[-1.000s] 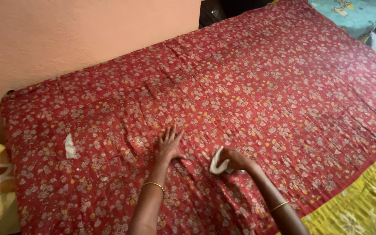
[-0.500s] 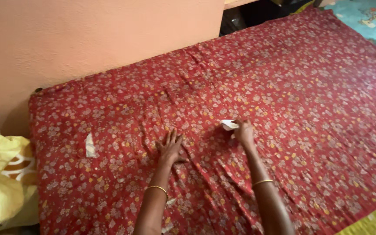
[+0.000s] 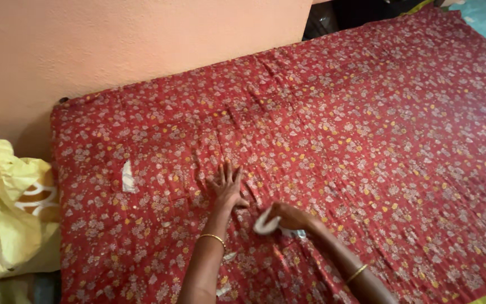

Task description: The person uses a white cloth to wipe and clean a large red floral fabric with a yellow border that is spread out on the floor. They move the cloth back and forth across the surface, smoothing the fabric with their hands as they work.

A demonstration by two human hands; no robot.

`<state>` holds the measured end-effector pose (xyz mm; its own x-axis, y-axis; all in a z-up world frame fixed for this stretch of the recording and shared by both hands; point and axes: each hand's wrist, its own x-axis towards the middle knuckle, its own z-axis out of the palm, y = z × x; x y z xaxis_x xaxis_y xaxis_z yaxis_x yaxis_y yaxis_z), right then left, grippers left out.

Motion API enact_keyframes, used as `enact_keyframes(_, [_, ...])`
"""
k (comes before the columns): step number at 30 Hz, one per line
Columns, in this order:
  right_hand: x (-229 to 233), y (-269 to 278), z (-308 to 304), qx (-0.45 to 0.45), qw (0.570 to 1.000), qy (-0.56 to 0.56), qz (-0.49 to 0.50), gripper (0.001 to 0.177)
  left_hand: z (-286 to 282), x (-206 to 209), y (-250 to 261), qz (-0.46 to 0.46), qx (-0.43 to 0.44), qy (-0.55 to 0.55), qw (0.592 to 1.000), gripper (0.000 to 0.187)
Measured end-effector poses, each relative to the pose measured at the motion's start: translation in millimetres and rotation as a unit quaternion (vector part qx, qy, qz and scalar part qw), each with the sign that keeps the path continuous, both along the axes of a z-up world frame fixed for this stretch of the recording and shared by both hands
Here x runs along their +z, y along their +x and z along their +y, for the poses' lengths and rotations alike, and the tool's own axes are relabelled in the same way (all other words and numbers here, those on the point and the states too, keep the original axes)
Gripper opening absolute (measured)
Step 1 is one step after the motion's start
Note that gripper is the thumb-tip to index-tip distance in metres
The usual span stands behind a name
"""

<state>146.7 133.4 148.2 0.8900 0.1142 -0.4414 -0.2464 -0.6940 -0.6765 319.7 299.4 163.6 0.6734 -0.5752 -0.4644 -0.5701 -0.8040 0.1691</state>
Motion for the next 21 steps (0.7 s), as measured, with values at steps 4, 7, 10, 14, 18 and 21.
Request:
enact_keyframes(4, [41, 2, -22, 0.017, 0.998, 0.017, 0.061, 0.026, -7, -9, 2, 0.002, 0.042, 0.040, 0.998, 0.151])
enact_keyframes(7, [37, 27, -70, -0.122, 0.987, -0.038, -0.102, 0.026, -9, -27, 9, 0.013, 0.060, 0.026, 0.998, 0.151])
enact_keyframes(10, [2, 59, -119, -0.230, 0.882, -0.158, -0.379, 0.037, -7, -38, 21, 0.046, 0.055, 0.013, 0.997, 0.152])
enact_keyframes(14, [-44, 90, -137, -0.364, 0.833, -0.288, -0.300, 0.043, -7, -36, 21, 0.049, 0.061, 0.020, 0.997, 0.148])
enact_keyframes(18, [-66, 128, -110, -0.332, 0.852, -0.384, -0.127, 0.049, -2, -17, 19, 0.060, 0.065, 0.006, 0.996, 0.142])
enact_keyframes(21, [-69, 133, -56, -0.313, 0.881, -0.200, -0.292, 0.041, 3, -20, 23, 0.033, 0.059, -0.025, 0.997, 0.122])
